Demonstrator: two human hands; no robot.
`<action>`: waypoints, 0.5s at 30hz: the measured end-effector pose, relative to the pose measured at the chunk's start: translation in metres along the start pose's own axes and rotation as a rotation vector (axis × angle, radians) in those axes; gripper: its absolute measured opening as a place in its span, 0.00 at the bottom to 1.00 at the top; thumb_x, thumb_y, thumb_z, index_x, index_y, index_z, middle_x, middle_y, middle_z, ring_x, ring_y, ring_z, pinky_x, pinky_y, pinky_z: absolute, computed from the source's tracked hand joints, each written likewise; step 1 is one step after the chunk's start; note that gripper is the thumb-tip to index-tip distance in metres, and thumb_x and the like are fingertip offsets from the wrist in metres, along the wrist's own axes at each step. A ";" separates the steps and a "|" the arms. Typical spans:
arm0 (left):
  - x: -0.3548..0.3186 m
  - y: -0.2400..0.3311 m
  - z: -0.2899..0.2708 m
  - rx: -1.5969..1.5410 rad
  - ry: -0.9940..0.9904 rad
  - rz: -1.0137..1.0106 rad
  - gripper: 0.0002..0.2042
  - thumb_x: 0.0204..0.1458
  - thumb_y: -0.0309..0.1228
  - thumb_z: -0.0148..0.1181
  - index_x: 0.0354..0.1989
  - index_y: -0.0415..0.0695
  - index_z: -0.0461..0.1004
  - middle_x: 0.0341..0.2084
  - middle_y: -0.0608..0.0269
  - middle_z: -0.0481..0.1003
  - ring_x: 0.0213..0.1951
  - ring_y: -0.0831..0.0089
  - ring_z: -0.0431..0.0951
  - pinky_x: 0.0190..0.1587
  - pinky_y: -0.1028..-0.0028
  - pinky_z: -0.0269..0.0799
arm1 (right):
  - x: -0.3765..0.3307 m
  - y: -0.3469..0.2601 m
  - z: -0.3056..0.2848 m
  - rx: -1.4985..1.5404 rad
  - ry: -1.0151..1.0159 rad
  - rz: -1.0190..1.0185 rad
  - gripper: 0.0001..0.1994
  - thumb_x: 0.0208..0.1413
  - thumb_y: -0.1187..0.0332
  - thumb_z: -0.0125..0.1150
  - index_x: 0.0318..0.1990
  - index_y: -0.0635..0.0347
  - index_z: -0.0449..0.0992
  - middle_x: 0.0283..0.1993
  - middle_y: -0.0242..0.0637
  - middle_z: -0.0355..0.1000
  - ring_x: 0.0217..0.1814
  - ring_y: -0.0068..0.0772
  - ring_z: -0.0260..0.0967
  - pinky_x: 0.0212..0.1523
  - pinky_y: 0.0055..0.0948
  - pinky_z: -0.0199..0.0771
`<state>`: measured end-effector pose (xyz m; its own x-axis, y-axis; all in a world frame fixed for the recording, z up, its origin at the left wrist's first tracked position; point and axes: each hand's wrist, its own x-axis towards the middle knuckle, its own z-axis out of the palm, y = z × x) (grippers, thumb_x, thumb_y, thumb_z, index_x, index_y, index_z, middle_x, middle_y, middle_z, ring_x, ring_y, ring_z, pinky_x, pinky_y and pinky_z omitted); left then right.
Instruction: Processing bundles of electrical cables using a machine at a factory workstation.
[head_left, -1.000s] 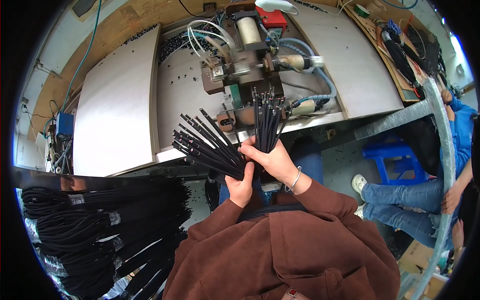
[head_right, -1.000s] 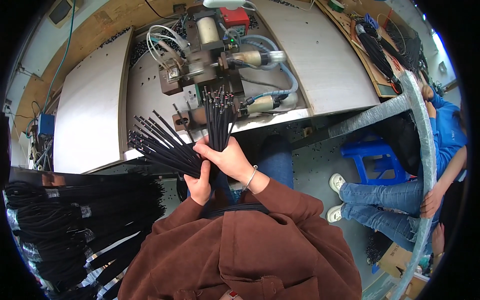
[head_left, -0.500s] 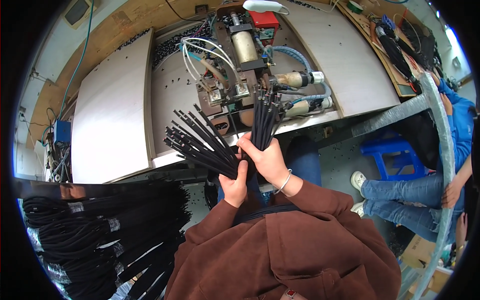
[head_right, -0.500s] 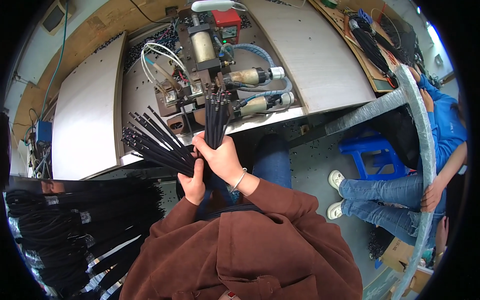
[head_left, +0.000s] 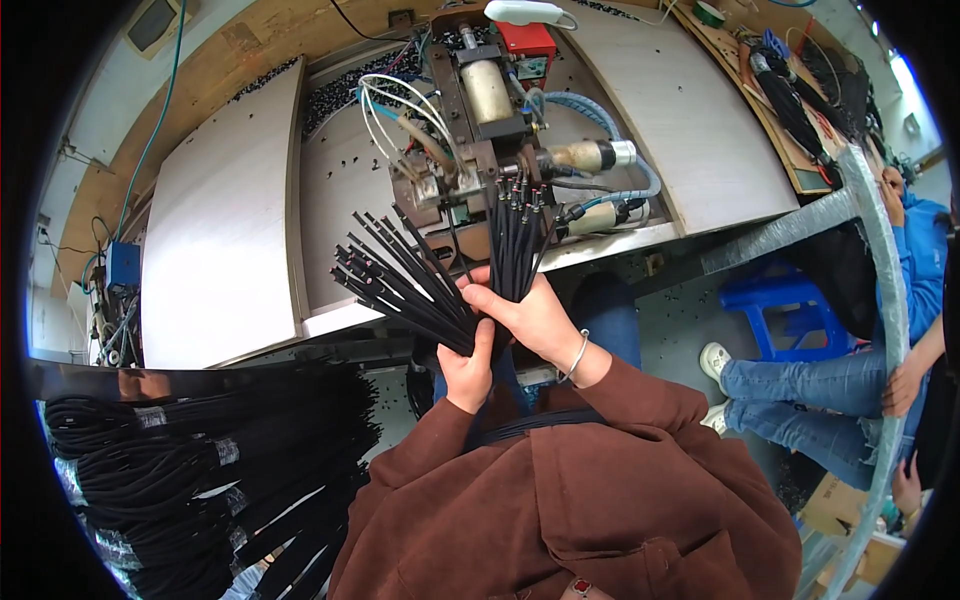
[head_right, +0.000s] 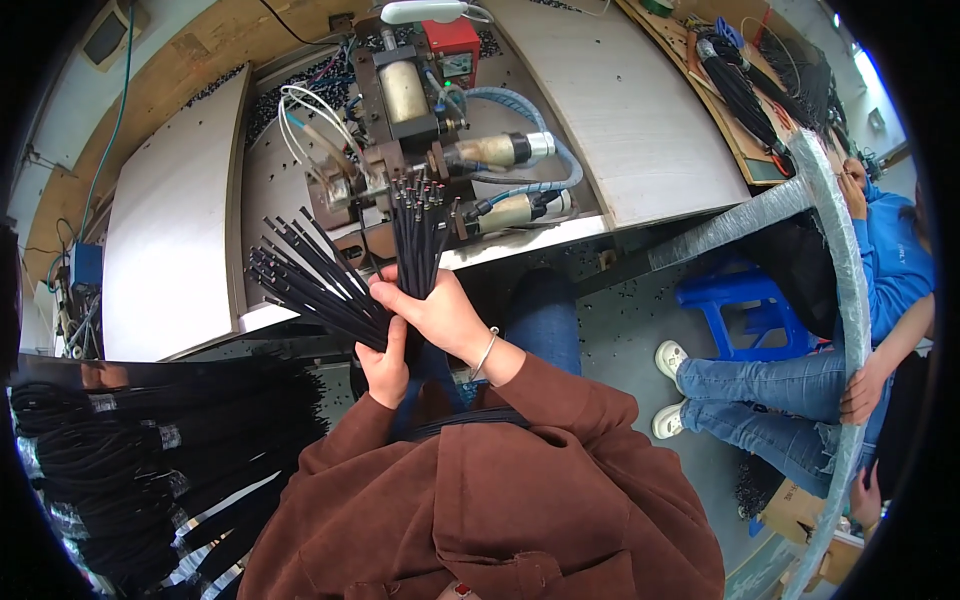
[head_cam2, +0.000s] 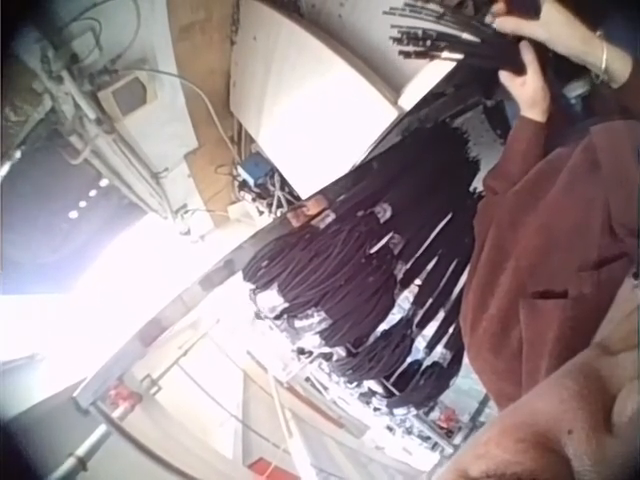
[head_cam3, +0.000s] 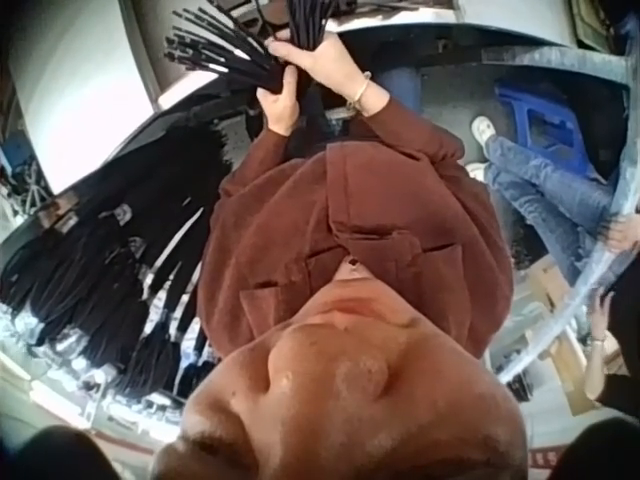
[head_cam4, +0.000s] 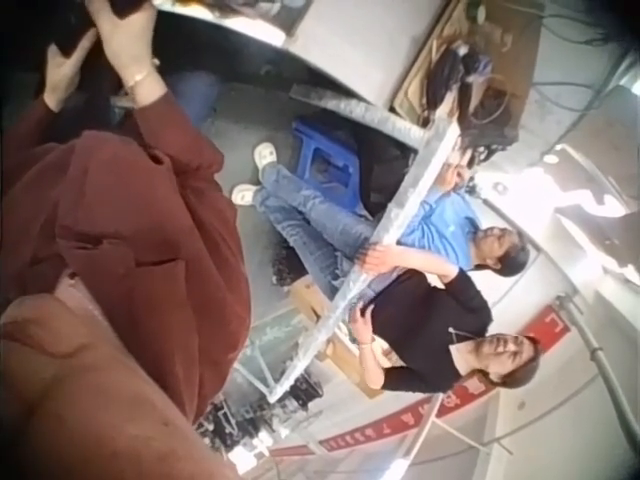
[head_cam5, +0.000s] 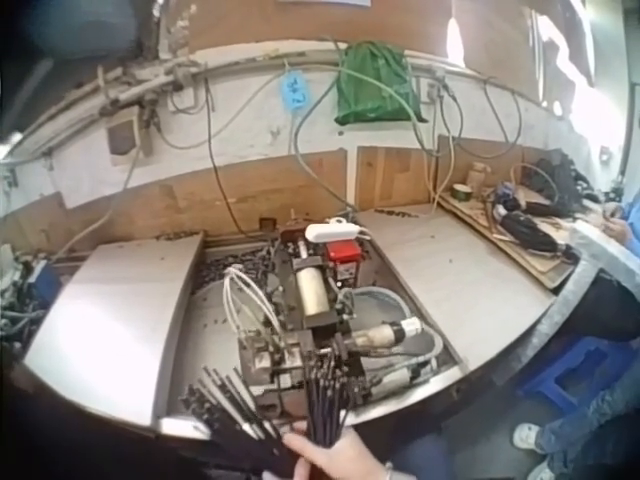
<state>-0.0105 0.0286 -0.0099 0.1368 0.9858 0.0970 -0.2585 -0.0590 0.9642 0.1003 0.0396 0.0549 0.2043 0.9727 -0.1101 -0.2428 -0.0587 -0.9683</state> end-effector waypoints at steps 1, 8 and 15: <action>0.000 0.001 0.001 -0.016 -0.016 -0.007 0.10 0.52 0.25 0.53 0.43 0.37 0.69 0.38 0.66 0.71 0.40 0.79 0.69 0.44 0.79 0.63 | 0.000 0.000 0.000 -0.046 -0.035 -0.012 0.09 0.49 0.69 0.60 0.34 0.65 0.73 0.27 0.31 0.72 0.29 0.18 0.68 0.30 0.18 0.68; -0.007 -0.002 -0.007 0.007 -0.081 -0.020 0.12 0.52 0.25 0.53 0.45 0.37 0.68 0.40 0.65 0.70 0.42 0.79 0.69 0.45 0.78 0.63 | -0.008 0.012 -0.001 -0.055 0.020 -0.033 0.07 0.50 0.70 0.58 0.33 0.65 0.73 0.27 0.30 0.71 0.29 0.18 0.67 0.31 0.17 0.67; -0.012 -0.007 -0.004 -0.022 -0.057 0.008 0.12 0.51 0.25 0.54 0.45 0.36 0.68 0.40 0.65 0.71 0.43 0.78 0.69 0.46 0.77 0.63 | -0.017 0.016 0.000 0.100 0.117 -0.024 0.05 0.51 0.71 0.57 0.30 0.65 0.72 0.25 0.31 0.71 0.27 0.18 0.67 0.29 0.18 0.67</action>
<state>-0.0138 0.0180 -0.0191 0.1890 0.9747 0.1197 -0.2805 -0.0632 0.9578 0.0927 0.0226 0.0415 0.3183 0.9405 -0.1186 -0.3291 -0.0077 -0.9443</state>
